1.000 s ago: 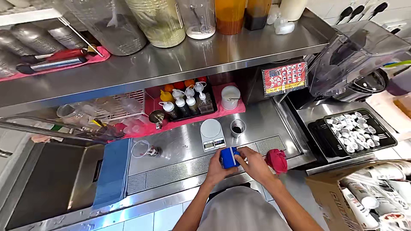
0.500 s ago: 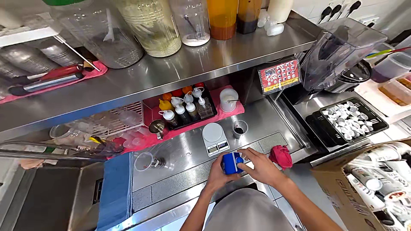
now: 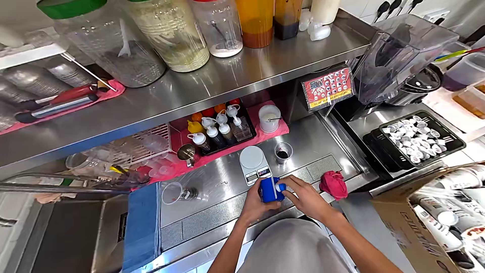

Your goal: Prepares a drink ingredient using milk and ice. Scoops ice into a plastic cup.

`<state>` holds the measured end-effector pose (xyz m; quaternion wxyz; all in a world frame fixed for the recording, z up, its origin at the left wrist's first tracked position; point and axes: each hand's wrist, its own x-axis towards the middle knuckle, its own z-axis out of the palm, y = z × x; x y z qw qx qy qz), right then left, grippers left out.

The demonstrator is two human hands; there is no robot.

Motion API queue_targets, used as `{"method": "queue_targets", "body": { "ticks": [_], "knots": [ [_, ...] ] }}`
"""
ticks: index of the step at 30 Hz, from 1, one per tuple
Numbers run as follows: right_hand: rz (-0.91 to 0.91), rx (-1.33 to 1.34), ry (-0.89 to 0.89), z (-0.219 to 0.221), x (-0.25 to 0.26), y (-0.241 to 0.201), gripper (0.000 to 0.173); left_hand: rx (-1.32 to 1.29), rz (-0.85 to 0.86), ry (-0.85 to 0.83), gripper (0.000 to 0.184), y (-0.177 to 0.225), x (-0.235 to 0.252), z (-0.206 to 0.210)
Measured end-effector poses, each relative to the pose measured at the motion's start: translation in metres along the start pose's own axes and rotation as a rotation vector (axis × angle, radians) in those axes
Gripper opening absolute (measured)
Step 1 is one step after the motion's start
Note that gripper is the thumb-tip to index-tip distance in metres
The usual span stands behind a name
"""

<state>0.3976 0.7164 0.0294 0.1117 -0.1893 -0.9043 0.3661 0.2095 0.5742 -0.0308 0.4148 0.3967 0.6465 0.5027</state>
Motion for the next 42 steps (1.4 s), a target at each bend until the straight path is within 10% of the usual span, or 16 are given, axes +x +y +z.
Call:
{"method": "queue_targets", "body": {
  "ticks": [26,42],
  "knots": [
    [-0.087,0.254,0.019,-0.035,0.021,0.029,0.028,-0.014,0.008,0.106,0.094,0.025,0.016,0.013],
    [0.387,0.720,0.434,-0.024,-0.048,0.093,0.035,0.225,-0.125,0.160,0.083,0.012,0.091,-0.005]
  ]
}}
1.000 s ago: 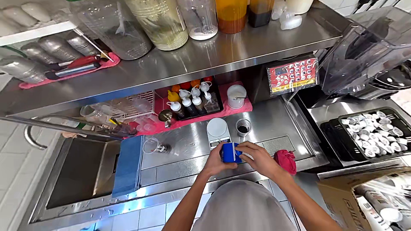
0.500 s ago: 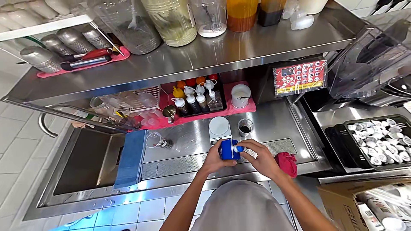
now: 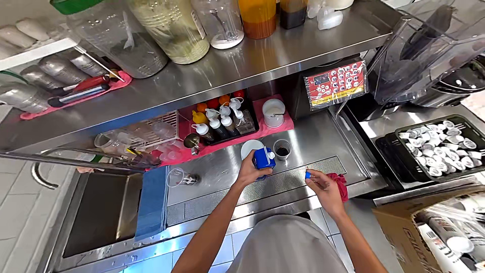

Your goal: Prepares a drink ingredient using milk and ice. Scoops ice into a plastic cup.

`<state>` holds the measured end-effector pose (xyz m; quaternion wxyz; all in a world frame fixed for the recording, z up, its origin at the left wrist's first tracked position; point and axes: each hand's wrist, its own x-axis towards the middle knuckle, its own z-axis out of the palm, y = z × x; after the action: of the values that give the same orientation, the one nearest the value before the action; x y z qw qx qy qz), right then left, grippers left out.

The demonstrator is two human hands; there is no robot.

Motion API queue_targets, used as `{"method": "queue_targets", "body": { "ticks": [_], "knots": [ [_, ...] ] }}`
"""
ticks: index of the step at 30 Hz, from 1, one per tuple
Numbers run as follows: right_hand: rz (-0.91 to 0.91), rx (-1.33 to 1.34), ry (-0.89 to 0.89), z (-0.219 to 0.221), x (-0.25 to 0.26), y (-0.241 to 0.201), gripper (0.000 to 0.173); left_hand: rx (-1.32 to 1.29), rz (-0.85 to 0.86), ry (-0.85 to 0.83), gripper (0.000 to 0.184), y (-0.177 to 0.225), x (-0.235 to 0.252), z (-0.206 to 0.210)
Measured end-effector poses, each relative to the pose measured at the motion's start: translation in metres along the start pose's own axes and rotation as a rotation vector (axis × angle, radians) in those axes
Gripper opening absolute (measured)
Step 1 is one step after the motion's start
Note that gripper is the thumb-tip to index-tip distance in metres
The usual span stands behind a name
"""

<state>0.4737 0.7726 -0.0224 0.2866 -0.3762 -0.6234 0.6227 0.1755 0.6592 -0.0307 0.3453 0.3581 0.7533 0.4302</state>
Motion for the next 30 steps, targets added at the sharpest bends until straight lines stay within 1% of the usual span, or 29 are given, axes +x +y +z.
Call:
{"method": "queue_targets", "body": {
  "ticks": [4,8,15,20,22,25,28,30],
  "knots": [
    [0.000,0.024,0.035,-0.002,0.002,0.006,0.035,0.122,-0.028,-0.016,0.088,-0.003,0.024,0.000],
    [0.017,0.045,0.052,-0.007,0.004,0.011,0.035,0.181,-0.059,-0.031,0.090,-0.007,0.040,0.003],
    [0.061,0.038,0.083,-0.018,0.008,0.023,0.035,0.151,-0.064,-0.052,0.091,-0.015,0.050,0.006],
    [0.083,0.031,0.064,-0.015,0.015,0.034,0.035,0.047,-0.037,-0.040,0.091,-0.017,0.039,0.008],
    [0.069,-0.009,0.009,-0.003,0.023,0.027,0.038,-0.034,-0.020,-0.029,0.092,-0.019,0.028,0.012],
    [-0.039,-0.235,-0.145,0.027,0.042,-0.002,0.043,-0.133,0.020,-0.035,0.091,-0.026,0.006,0.018],
    [-0.142,-0.469,-0.293,0.058,0.063,-0.024,0.034,-0.171,0.025,-0.018,0.093,-0.036,-0.014,0.025],
    [-0.169,-0.580,-0.424,0.074,0.068,-0.025,0.030,-0.200,0.017,-0.007,0.094,-0.047,-0.028,0.028]
  ]
}}
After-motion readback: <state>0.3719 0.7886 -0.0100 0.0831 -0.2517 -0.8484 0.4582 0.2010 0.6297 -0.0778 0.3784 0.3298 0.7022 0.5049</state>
